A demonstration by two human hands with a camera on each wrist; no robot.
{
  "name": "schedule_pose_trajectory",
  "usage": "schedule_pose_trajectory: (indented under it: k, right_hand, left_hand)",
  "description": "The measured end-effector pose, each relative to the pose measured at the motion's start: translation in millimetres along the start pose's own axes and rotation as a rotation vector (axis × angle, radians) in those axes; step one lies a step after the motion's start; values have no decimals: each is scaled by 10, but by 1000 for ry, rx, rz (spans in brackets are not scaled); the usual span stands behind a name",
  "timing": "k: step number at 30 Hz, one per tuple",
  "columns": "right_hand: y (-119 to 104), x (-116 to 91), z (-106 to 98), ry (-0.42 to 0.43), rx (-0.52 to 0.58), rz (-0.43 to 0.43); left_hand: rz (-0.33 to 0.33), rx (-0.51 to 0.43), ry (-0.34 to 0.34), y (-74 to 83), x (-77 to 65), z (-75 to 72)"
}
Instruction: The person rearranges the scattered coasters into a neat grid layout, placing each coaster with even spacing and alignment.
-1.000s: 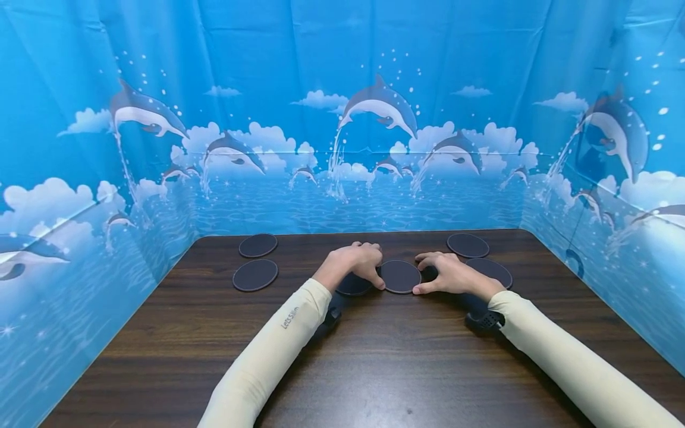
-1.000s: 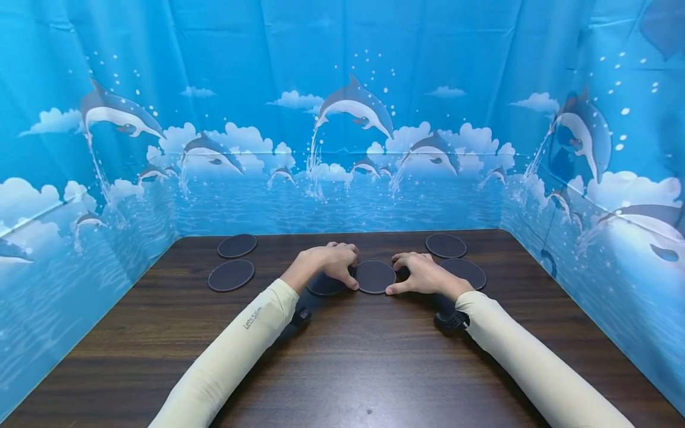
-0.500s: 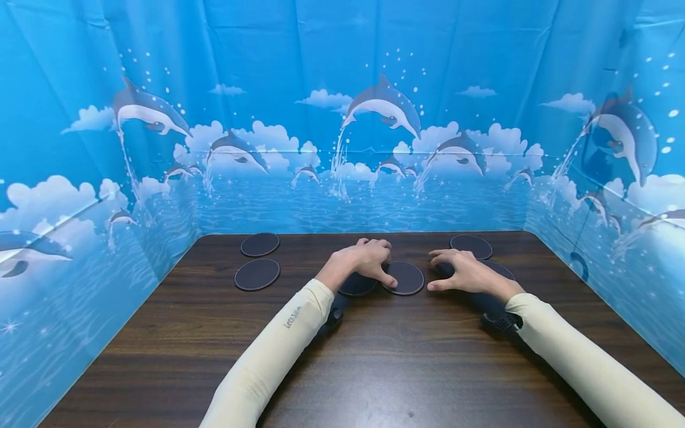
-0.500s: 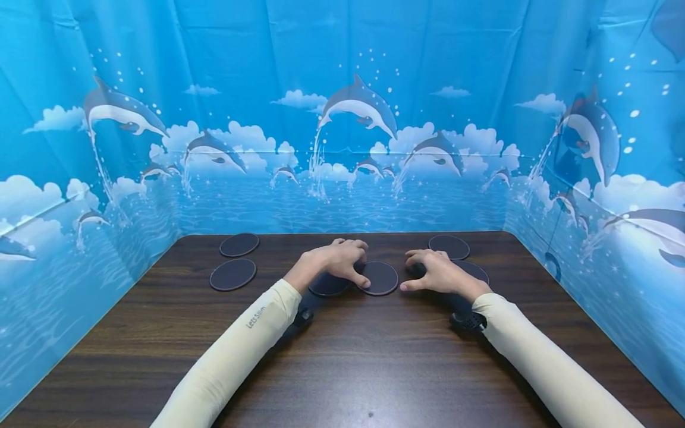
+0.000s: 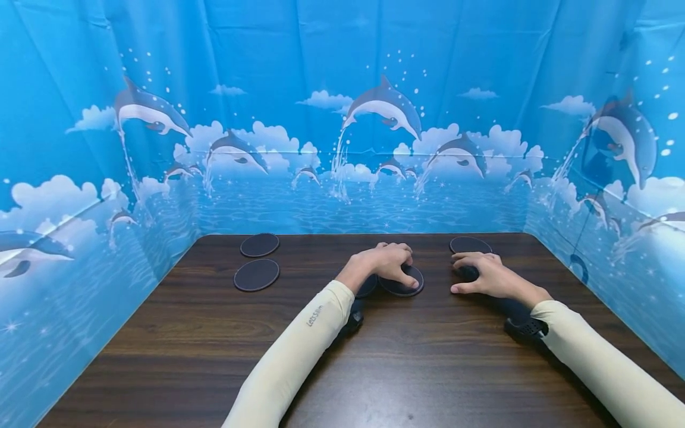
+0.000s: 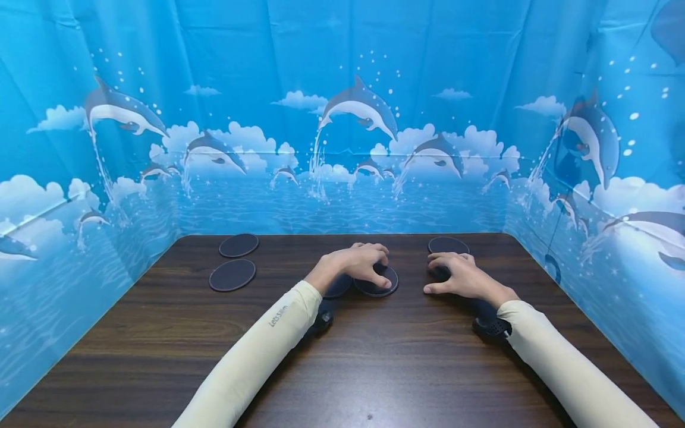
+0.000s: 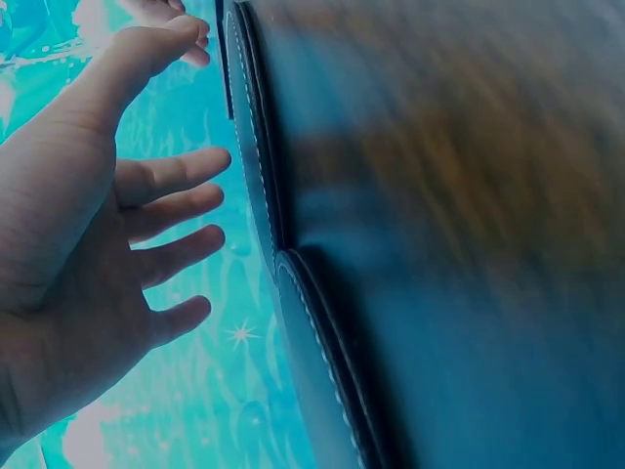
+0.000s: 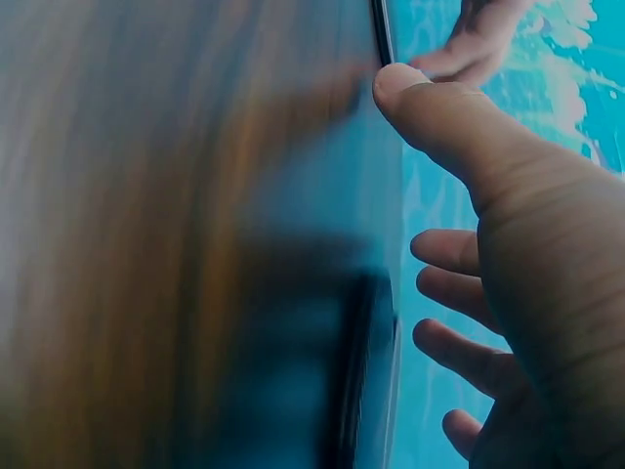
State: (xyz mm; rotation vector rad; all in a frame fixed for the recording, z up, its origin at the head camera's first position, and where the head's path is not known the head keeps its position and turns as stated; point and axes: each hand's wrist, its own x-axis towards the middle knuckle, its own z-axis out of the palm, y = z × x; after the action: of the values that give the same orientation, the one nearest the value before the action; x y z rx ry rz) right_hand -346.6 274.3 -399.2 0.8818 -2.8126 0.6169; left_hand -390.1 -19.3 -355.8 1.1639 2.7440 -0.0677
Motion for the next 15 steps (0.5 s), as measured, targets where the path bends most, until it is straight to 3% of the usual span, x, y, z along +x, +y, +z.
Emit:
schedule_pose_trajectory:
  k: [15]
  right_hand:
    - [307, -362, -364, -7, 0, 89]
  left_hand:
    - [47, 7, -10, 226, 159, -39]
